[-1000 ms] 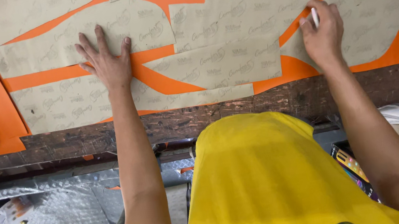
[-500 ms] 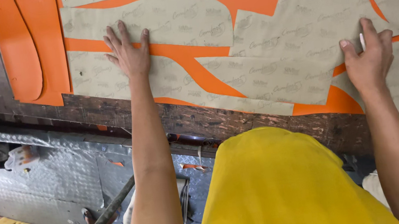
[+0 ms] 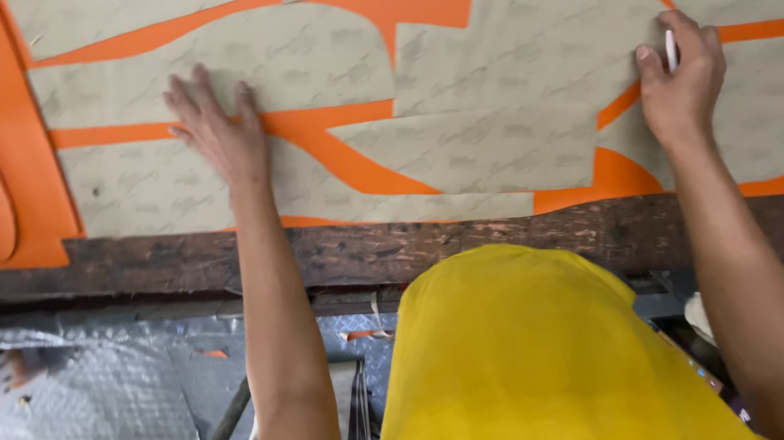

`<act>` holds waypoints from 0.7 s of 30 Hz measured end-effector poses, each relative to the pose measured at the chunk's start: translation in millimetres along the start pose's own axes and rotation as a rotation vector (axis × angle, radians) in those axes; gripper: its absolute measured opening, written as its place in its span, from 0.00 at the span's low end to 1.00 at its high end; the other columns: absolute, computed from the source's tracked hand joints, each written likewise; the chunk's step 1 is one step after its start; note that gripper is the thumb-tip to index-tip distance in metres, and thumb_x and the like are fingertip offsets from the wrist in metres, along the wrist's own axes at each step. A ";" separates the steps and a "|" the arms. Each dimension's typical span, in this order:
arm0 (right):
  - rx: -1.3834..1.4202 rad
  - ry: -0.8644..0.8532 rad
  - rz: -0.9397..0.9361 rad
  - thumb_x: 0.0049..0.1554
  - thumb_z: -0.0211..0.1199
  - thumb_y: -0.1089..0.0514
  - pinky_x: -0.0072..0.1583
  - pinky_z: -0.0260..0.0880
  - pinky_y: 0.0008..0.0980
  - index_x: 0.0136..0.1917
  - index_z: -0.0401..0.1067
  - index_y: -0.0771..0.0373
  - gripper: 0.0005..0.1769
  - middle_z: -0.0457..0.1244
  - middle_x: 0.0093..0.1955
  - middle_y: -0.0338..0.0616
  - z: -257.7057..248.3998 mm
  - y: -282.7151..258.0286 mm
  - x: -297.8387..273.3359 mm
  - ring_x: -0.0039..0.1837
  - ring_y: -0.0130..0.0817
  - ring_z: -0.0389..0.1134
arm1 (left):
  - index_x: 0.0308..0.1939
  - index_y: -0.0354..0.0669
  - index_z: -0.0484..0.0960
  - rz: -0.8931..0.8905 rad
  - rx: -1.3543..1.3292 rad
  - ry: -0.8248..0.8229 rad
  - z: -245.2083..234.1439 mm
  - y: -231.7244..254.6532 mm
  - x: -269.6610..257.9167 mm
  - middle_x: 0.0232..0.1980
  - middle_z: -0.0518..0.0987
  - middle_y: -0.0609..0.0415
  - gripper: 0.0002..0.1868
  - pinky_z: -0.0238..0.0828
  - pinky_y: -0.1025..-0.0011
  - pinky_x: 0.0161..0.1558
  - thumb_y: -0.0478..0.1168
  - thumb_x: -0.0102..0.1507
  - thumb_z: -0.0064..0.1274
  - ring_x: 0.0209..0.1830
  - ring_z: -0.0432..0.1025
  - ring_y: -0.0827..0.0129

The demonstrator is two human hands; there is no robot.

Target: The person traces multiple paper templates onto a sheet of orange material using a white marker, moving the templates to different positions and flattening the material by hand.

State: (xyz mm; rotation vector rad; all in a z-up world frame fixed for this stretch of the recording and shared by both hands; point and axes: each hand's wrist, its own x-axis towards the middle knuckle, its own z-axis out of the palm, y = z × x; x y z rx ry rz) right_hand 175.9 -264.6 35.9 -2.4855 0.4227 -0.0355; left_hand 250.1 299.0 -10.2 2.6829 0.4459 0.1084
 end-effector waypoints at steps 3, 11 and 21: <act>-0.050 0.176 0.009 0.63 0.67 0.70 0.61 0.67 0.41 0.68 0.73 0.66 0.20 0.57 0.60 0.50 -7.1 17.4 5.3 0.58 0.44 0.65 | 0.74 0.54 0.73 0.253 -0.010 -0.106 28.7 56.1 -22.1 0.83 0.56 0.45 0.28 0.35 0.33 0.80 0.46 0.71 0.60 0.86 0.43 0.46; 0.048 0.156 0.075 0.62 0.69 0.68 0.57 0.67 0.39 0.55 0.69 0.64 0.11 0.55 0.59 0.48 -6.4 41.3 18.7 0.54 0.39 0.62 | 0.70 0.56 0.76 0.537 -0.108 -0.266 28.6 175.9 -64.3 0.79 0.53 0.41 0.32 0.30 0.28 0.73 0.53 0.63 0.67 0.82 0.41 0.40; 0.119 0.181 0.036 0.60 0.64 0.72 0.59 0.67 0.40 0.55 0.67 0.64 0.13 0.55 0.60 0.47 -11.9 57.5 20.7 0.55 0.39 0.63 | 0.69 0.58 0.77 0.500 -0.066 -0.320 26.5 175.2 -61.1 0.80 0.51 0.40 0.30 0.30 0.28 0.74 0.53 0.64 0.65 0.82 0.39 0.39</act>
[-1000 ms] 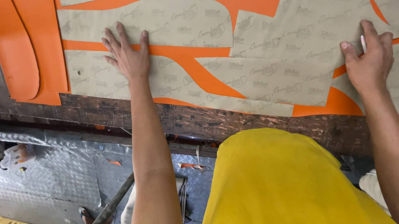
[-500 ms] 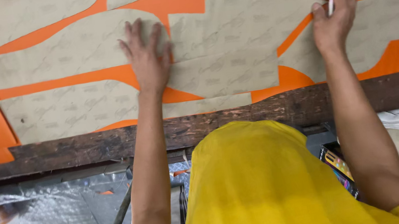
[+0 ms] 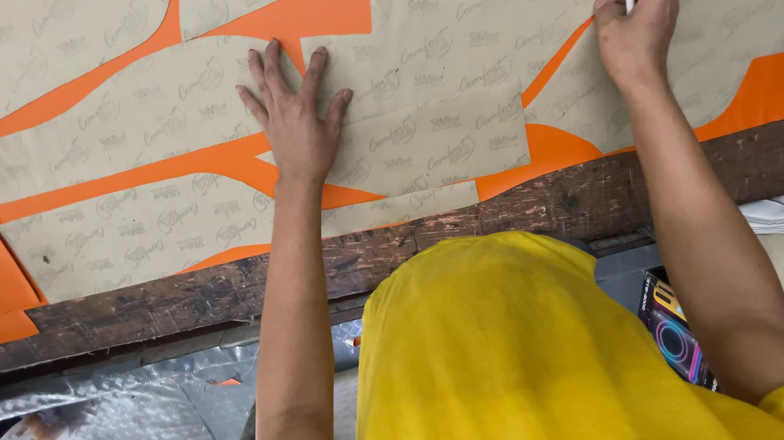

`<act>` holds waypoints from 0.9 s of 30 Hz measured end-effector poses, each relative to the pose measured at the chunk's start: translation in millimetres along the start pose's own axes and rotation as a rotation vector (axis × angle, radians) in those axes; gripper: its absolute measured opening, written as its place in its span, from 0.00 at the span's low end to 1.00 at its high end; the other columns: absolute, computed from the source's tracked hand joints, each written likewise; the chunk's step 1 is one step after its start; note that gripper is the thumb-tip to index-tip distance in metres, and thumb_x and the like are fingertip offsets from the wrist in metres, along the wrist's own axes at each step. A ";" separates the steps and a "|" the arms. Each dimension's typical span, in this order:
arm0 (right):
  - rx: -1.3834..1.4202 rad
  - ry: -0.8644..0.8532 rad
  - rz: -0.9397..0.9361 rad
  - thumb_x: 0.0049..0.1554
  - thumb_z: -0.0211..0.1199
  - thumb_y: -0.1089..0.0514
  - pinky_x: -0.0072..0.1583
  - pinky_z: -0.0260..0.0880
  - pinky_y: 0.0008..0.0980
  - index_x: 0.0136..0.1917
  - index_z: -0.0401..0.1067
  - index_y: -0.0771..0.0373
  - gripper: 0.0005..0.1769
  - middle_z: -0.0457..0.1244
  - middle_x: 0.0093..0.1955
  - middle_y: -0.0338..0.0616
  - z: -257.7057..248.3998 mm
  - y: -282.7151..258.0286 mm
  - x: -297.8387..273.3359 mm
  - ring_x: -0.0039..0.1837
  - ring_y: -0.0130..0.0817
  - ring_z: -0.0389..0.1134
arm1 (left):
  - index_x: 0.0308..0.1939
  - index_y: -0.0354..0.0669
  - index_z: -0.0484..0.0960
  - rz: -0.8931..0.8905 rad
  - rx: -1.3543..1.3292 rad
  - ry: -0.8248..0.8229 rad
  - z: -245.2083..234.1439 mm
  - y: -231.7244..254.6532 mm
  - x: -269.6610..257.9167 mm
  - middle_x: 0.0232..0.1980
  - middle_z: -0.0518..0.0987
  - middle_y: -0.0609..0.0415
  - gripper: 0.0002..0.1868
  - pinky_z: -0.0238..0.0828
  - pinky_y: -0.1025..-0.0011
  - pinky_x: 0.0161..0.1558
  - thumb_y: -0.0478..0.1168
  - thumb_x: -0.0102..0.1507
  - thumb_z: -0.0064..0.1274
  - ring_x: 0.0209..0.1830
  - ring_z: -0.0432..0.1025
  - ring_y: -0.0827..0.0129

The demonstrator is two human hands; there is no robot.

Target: The person traces multiple paper templates onto a sheet of orange material using a white marker, moving the templates to different positions and flattening the material by hand.

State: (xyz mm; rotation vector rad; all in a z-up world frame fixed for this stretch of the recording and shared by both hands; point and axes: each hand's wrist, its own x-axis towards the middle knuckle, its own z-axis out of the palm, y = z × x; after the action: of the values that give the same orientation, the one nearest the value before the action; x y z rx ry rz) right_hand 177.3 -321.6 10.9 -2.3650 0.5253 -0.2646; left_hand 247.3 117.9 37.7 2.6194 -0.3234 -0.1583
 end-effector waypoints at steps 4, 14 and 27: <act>-0.069 -0.031 -0.030 0.63 0.67 0.70 0.58 0.67 0.40 0.54 0.68 0.63 0.10 0.56 0.59 0.46 -2.1 6.2 -0.9 0.55 0.39 0.64 | 0.70 0.59 0.77 0.002 0.020 0.012 2.2 0.6 2.1 0.80 0.51 0.40 0.30 0.31 0.29 0.74 0.53 0.65 0.65 0.82 0.40 0.40; -0.114 -0.105 -0.098 0.64 0.68 0.67 0.56 0.68 0.43 0.55 0.69 0.65 0.09 0.55 0.58 0.50 -6.2 -12.5 1.9 0.55 0.43 0.64 | 0.73 0.56 0.73 0.097 0.009 0.021 21.7 26.9 -2.0 0.83 0.51 0.43 0.29 0.31 0.32 0.78 0.50 0.69 0.60 0.85 0.40 0.44; -0.096 -0.159 -0.090 0.66 0.65 0.67 0.57 0.68 0.45 0.54 0.68 0.65 0.06 0.57 0.59 0.50 -10.2 -19.9 11.8 0.55 0.47 0.65 | 0.72 0.61 0.73 0.093 0.053 -0.094 41.1 82.0 14.8 0.81 0.50 0.45 0.30 0.26 0.30 0.75 0.57 0.66 0.56 0.83 0.38 0.48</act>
State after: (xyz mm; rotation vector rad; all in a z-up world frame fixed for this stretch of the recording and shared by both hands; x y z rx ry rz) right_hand 190.5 -319.2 32.3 -2.4811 0.3632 -0.0917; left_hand 238.3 25.5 40.9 2.6476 -0.4867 -0.2450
